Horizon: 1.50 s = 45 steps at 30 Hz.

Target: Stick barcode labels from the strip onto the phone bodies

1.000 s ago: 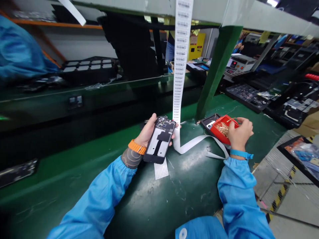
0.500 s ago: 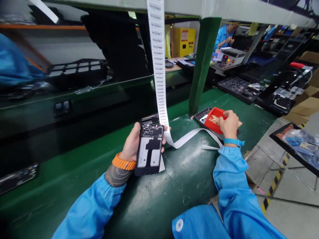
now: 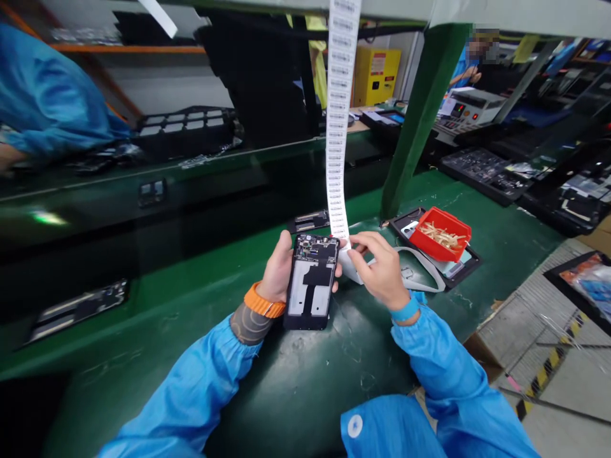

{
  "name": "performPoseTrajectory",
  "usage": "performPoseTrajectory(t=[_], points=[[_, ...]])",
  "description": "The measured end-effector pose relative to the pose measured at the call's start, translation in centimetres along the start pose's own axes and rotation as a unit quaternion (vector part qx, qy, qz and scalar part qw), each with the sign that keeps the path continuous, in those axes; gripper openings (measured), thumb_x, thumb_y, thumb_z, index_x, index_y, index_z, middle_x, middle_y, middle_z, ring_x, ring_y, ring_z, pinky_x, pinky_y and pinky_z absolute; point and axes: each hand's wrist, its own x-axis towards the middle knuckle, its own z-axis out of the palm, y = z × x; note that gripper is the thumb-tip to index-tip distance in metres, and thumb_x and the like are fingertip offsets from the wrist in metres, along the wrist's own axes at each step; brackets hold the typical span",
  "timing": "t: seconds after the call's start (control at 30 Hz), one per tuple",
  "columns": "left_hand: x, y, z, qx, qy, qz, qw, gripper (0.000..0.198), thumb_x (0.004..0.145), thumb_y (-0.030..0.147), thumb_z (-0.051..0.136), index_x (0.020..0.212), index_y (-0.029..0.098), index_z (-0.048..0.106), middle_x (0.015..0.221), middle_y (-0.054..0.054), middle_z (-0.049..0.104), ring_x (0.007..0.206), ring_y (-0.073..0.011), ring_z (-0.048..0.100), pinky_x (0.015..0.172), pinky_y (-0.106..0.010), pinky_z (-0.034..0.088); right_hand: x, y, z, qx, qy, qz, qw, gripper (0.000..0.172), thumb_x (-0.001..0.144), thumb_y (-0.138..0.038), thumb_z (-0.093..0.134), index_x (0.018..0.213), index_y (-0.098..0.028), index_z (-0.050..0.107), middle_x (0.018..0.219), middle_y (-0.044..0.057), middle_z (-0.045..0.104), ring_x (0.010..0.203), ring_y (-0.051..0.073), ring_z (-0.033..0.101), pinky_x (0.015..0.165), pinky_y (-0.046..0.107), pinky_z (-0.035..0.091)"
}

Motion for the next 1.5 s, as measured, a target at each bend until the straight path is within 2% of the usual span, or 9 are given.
performPoseTrajectory(t=[0.1, 0.47, 0.57, 0.7, 0.93, 1.03, 1.23, 1.4, 1.5], points=[[0.0, -0.3, -0.1, -0.01, -0.009, -0.014, 1.0, 0.096, 0.08, 0.086, 0.041, 0.136, 0.009, 0.054, 0.099, -0.019, 0.072, 0.078, -0.0329, 0.072, 0.069, -0.041, 0.057, -0.5, -0.1, 1.1, 0.019, 0.003, -0.003, 1.0, 0.015, 0.091, -0.019, 0.06, 0.104, -0.022, 0.067, 0.097, 0.005, 0.067, 0.078, 0.017, 0.063, 0.07, 0.033, 0.055], [0.1, -0.3, -0.3, -0.092, -0.006, -0.059, 0.994, 0.109, 0.079, 0.092, 0.016, 0.136, 0.007, 0.054, 0.094, -0.021, 0.072, 0.075, -0.0354, 0.072, 0.064, -0.045, 0.056, -0.3, 0.7, 0.4, -0.08, 0.029, -0.127, 0.988, 0.014, 0.088, -0.012, 0.062, 0.091, -0.023, 0.071, 0.091, 0.007, 0.065, 0.089, 0.023, 0.064, 0.076, 0.042, 0.057], [0.5, -0.8, -0.3, -0.121, 0.012, -0.033, 0.992, 0.104, 0.084, 0.087, 0.014, 0.138, 0.007, 0.053, 0.094, -0.02, 0.072, 0.073, -0.0322, 0.072, 0.066, -0.044, 0.056, -0.4, 1.0, 0.4, -0.077, 0.056, -0.142, 0.985, 0.012, 0.085, -0.012, 0.065, 0.086, -0.024, 0.069, 0.09, 0.006, 0.067, 0.087, 0.024, 0.065, 0.075, 0.042, 0.056], [0.6, -1.4, -0.7, -0.137, 0.059, 0.059, 0.987, 0.088, 0.094, 0.074, 0.019, 0.134, 0.006, 0.058, 0.103, -0.021, 0.072, 0.077, -0.0267, 0.072, 0.073, -0.042, 0.058, -0.4, 1.5, 0.3, -0.023, 0.127, -0.092, 0.987, 0.007, 0.085, -0.016, 0.066, 0.085, -0.023, 0.067, 0.085, 0.005, 0.069, 0.083, 0.023, 0.068, 0.073, 0.041, 0.057], [-1.0, -0.8, -0.5, -0.134, 0.044, 0.045, 0.989, 0.078, 0.099, 0.064, 0.014, 0.136, 0.01, 0.056, 0.129, -0.024, 0.063, 0.088, -0.0287, 0.071, 0.072, -0.048, 0.059, -0.7, 2.0, 0.4, -0.129, 0.05, -0.11, 0.984, 0.01, 0.089, -0.017, 0.061, 0.089, -0.022, 0.07, 0.083, 0.004, 0.075, 0.075, 0.021, 0.071, 0.07, 0.034, 0.057], [-1.3, -0.6, -0.4, -0.127, 0.047, 0.045, 0.99, 0.077, 0.099, 0.063, 0.016, 0.135, 0.008, 0.056, 0.124, -0.025, 0.065, 0.087, -0.0292, 0.071, 0.071, -0.047, 0.06, -0.9, 2.5, 0.6, -0.16, 0.057, -0.131, 0.977, 0.013, 0.09, -0.017, 0.059, 0.092, -0.021, 0.071, 0.084, 0.004, 0.076, 0.075, 0.021, 0.072, 0.07, 0.034, 0.057], [-0.7, -0.9, -1.7, -0.072, 0.021, -0.007, 0.997, 0.072, 0.096, 0.066, 0.032, 0.136, 0.01, 0.055, 0.1, -0.02, 0.074, 0.077, -0.0304, 0.074, 0.068, -0.042, 0.059, -0.5, 2.3, 1.1, -0.167, 0.043, -0.155, 0.973, 0.011, 0.088, -0.014, 0.061, 0.087, -0.021, 0.069, 0.117, 0.011, 0.071, 0.108, 0.028, 0.065, 0.09, 0.047, 0.055], [0.5, -0.8, -2.0, -0.06, 0.048, -0.05, 0.996, 0.07, 0.097, 0.065, 0.032, 0.123, 0.009, 0.063, 0.089, -0.019, 0.074, 0.071, -0.0297, 0.074, 0.063, -0.04, 0.059, -0.2, 2.2, 1.1, -0.099, -0.004, -0.183, 0.978, 0.014, 0.087, -0.011, 0.059, 0.087, -0.023, 0.066, 0.099, 0.007, 0.074, 0.095, 0.025, 0.069, 0.085, 0.046, 0.056], [0.6, 0.2, -1.9, -0.067, 0.12, 0.001, 0.99, 0.065, 0.096, 0.065, 0.037, 0.114, 0.01, 0.066, 0.084, -0.016, 0.074, 0.067, -0.028, 0.073, 0.061, -0.038, 0.059, -0.2, 1.9, 0.8, -0.054, 0.064, -0.123, 0.989, 0.008, 0.084, -0.014, 0.063, 0.084, -0.022, 0.065, 0.094, 0.008, 0.073, 0.091, 0.025, 0.069, 0.083, 0.045, 0.055]])
